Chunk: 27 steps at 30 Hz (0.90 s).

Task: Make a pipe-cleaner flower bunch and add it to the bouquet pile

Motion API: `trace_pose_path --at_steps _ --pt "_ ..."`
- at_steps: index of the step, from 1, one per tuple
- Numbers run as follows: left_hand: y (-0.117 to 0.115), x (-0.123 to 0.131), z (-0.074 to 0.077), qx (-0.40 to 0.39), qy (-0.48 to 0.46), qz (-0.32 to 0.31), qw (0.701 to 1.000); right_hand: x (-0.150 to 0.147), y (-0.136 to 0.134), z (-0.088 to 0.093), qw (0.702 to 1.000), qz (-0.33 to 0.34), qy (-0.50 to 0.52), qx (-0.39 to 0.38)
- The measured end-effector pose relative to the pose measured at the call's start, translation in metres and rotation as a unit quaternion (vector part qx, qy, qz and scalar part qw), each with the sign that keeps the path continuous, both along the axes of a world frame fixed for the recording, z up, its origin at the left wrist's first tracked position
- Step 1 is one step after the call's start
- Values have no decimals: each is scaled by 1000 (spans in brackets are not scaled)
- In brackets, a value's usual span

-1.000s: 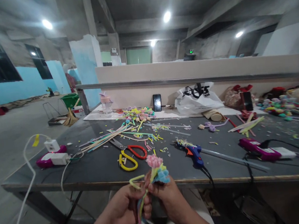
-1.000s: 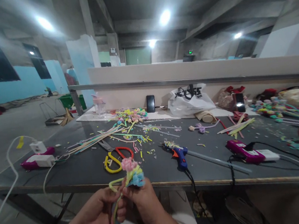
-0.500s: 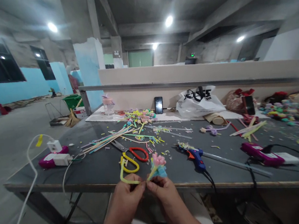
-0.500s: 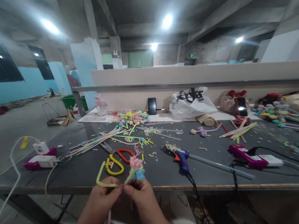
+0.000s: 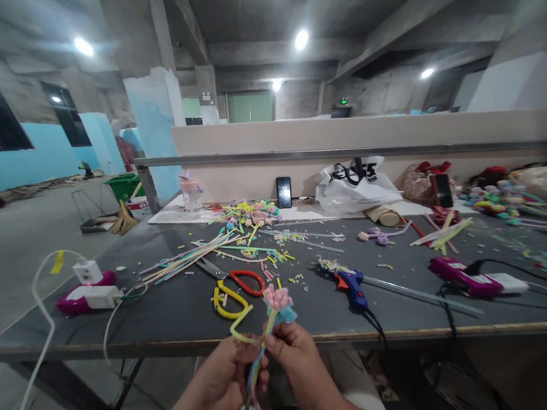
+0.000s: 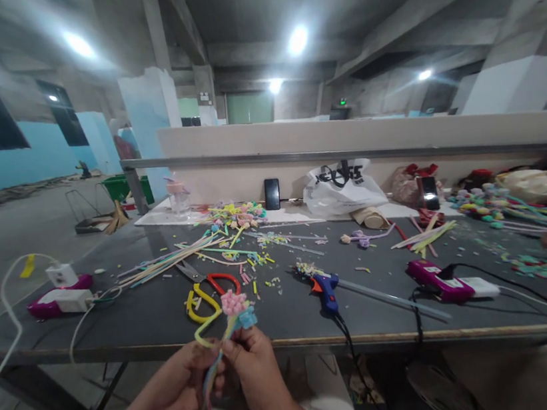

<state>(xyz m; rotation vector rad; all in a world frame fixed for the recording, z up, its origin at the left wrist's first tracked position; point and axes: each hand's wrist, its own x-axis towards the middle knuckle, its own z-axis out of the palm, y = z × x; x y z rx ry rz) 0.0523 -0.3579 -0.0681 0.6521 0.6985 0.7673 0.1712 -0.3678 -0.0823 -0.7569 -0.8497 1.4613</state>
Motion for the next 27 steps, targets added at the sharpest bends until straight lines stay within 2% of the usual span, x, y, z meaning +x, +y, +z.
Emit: trace_pose_path --at_steps 2,6,9,13,19,23,27 --pt "1 -2 -5 -39 -25 -13 999 1 0 -2 1000 14 -5 -6" --pt "1 -5 -10 -31 -43 -6 999 1 -1 5 1000 26 -10 -13" --pt "1 -7 -6 -5 -20 20 1000 1 0 11 1000 22 -19 -7" --pt "1 -5 4 36 15 60 997 4 3 11 998 -36 -42 11" --pt "1 -3 15 99 11 27 995 7 4 8 999 -8 -29 13" --pt "0 0 19 115 63 33 991 7 5 10 999 5 -34 34" --pt "2 3 15 135 123 35 983 8 9 6 997 -20 -53 46"
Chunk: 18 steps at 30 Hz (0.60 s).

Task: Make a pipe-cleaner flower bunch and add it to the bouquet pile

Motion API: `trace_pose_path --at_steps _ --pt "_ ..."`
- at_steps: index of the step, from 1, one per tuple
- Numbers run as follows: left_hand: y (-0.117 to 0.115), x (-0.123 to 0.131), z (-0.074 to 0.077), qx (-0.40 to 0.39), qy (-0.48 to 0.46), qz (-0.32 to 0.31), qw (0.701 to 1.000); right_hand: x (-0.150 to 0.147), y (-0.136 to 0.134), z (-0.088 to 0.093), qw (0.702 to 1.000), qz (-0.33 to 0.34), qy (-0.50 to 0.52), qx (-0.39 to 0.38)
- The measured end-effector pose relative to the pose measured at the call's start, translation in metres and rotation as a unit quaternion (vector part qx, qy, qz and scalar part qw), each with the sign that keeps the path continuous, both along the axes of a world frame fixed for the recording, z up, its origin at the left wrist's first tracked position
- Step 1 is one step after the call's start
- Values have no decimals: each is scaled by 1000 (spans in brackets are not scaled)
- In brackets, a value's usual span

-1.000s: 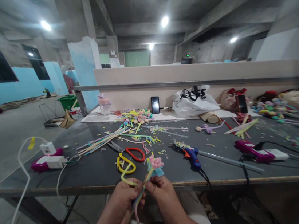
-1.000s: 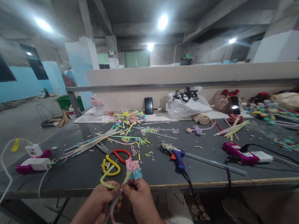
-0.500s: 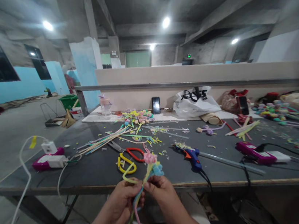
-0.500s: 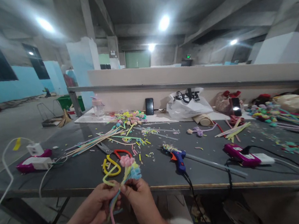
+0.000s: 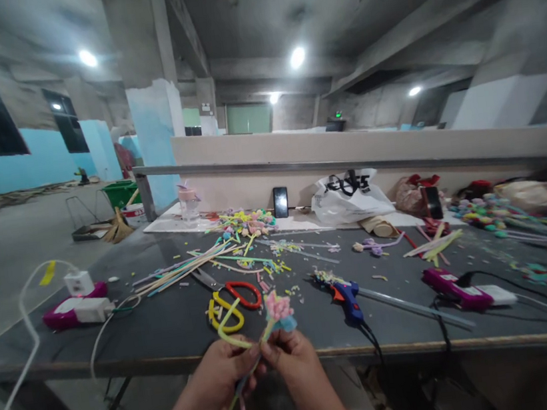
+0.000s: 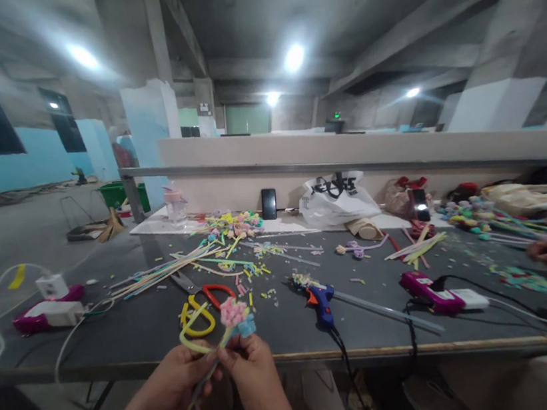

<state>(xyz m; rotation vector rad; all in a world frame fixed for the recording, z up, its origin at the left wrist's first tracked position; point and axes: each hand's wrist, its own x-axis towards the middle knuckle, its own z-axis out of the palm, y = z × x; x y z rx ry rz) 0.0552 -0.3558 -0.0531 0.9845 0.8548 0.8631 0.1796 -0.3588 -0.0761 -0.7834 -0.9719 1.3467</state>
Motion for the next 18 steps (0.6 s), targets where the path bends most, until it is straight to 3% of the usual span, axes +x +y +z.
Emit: trace_pose_path --at_steps 4,8,13,16,18 --pt "8 1 -10 42 30 18 999 0 4 -3 1000 -19 16 14" --pt "12 -2 -14 196 97 68 973 -3 5 0 998 -33 51 -5" --pt "6 -5 -14 407 304 103 855 -6 0 6 993 -26 89 -67" --pt "1 -5 -14 515 337 157 772 -9 -2 11 990 -12 121 -73" --pt "-1 -4 -12 564 329 178 736 -10 -3 14 989 -22 122 -76"
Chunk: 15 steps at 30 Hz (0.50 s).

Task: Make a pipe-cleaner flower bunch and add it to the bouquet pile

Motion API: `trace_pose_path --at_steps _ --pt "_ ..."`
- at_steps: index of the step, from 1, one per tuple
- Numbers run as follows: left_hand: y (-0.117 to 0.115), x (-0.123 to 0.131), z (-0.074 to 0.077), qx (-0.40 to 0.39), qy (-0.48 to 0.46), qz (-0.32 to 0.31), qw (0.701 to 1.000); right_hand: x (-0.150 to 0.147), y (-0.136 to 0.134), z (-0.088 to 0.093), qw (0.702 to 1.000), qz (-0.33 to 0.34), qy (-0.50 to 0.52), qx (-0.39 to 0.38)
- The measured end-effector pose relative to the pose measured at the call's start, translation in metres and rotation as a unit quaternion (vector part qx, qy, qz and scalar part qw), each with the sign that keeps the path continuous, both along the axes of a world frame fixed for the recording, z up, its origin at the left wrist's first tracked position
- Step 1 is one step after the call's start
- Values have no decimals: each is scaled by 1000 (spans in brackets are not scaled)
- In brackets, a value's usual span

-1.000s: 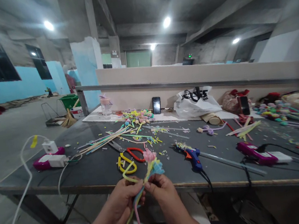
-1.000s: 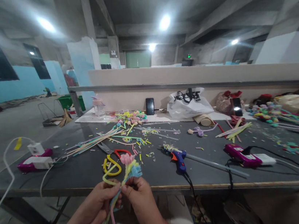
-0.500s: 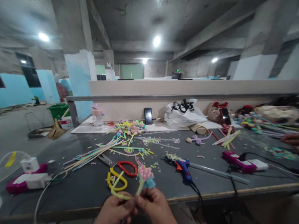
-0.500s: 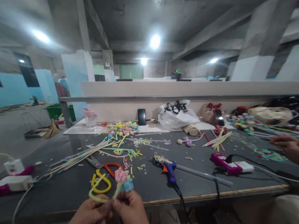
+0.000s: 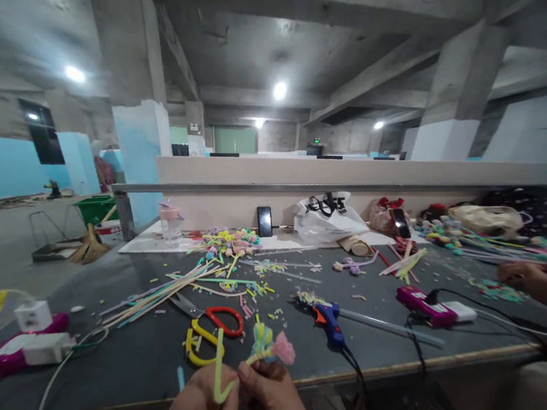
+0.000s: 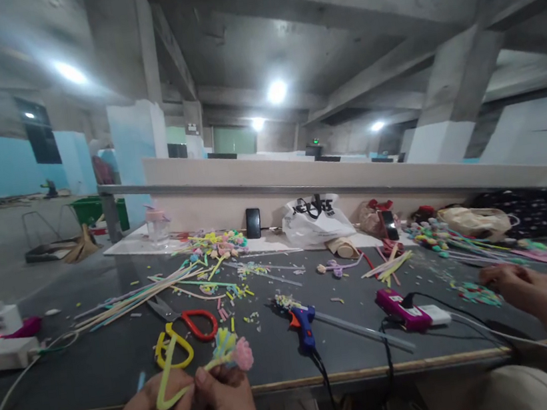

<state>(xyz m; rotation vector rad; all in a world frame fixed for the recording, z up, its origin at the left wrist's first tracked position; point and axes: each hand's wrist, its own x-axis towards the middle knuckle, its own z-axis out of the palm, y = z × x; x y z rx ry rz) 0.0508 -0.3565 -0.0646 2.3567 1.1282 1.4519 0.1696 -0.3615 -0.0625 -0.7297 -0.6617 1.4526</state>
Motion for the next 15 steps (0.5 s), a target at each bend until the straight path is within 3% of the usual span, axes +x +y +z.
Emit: trace_pose_path --at_steps 3,5,7,11,15 --pt "0 3 7 -35 -28 -23 999 -1 -1 3 999 -35 0 -15" --pt "2 5 10 -139 -79 -49 986 0 -2 5 998 -61 -9 -12" --pt "2 8 12 -256 -168 -75 949 0 -3 5 997 -78 -23 4" --pt "-3 10 15 -462 -357 -122 803 0 -6 3 996 -65 -45 33" --pt "-11 4 18 -588 -443 -155 659 6 -5 1 986 -53 -145 59"
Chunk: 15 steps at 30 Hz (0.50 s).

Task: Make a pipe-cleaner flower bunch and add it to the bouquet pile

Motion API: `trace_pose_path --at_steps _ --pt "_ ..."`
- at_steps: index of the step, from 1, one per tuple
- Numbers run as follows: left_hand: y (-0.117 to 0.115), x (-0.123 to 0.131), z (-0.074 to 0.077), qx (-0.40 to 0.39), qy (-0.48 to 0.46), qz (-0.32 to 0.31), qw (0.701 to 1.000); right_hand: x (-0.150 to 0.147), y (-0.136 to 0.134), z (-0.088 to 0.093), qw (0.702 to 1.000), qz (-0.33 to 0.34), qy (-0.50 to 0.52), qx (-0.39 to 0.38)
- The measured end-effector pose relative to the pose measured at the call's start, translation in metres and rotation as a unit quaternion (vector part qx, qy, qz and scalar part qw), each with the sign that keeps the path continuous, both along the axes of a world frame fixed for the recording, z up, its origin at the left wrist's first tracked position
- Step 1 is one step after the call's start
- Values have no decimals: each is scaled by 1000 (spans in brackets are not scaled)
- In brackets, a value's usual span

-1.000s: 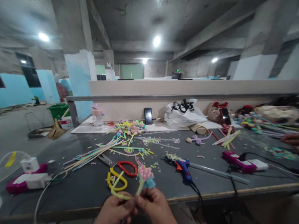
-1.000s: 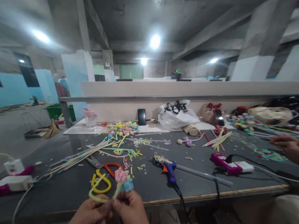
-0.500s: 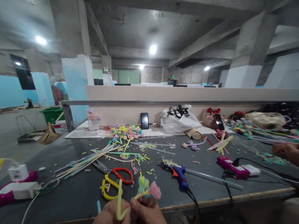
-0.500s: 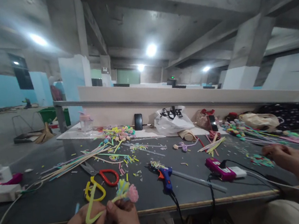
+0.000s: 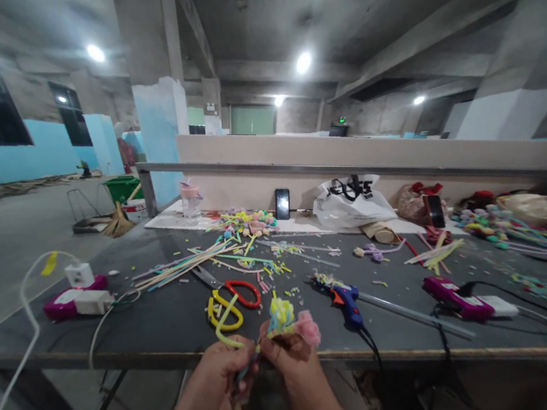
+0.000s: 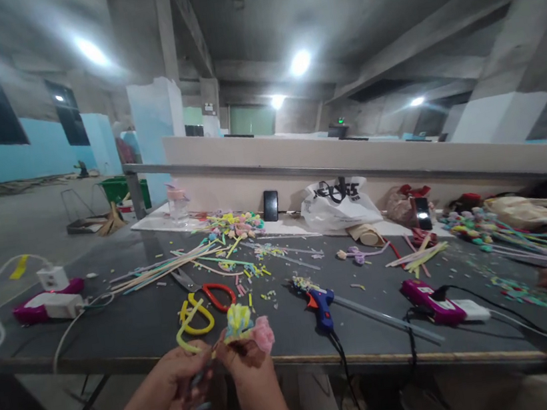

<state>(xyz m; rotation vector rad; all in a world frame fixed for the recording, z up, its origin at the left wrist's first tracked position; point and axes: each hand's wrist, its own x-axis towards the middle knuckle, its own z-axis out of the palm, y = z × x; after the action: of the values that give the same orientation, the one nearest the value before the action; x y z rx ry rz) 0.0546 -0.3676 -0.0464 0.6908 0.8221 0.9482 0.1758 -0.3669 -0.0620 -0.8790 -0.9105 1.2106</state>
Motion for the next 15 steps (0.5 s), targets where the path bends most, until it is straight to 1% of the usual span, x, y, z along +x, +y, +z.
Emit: trace_pose_path --at_steps 2,4,7,9,10,12,14,15 --pt "0 -4 -2 -54 -37 -25 998 5 1 2 998 23 -51 14" --pt "0 -8 -8 -89 -73 -72 991 10 2 5 994 66 -85 30" --pt "-1 -11 -17 -109 -124 -160 973 17 4 8 980 147 -129 45" --pt "-3 -10 -21 -109 -146 -199 963 18 4 8 971 196 -131 44" --pt "-5 -9 -22 -100 -152 -200 963 18 5 7 968 218 -118 40" --pt "-7 -8 -21 -66 -135 -157 976 16 5 4 969 236 -63 24" --pt "-6 -7 -18 -4 -65 -84 994 12 4 2 976 220 -3 3" --pt "-5 -7 -16 35 -15 -49 998 9 4 0 979 203 22 -4"
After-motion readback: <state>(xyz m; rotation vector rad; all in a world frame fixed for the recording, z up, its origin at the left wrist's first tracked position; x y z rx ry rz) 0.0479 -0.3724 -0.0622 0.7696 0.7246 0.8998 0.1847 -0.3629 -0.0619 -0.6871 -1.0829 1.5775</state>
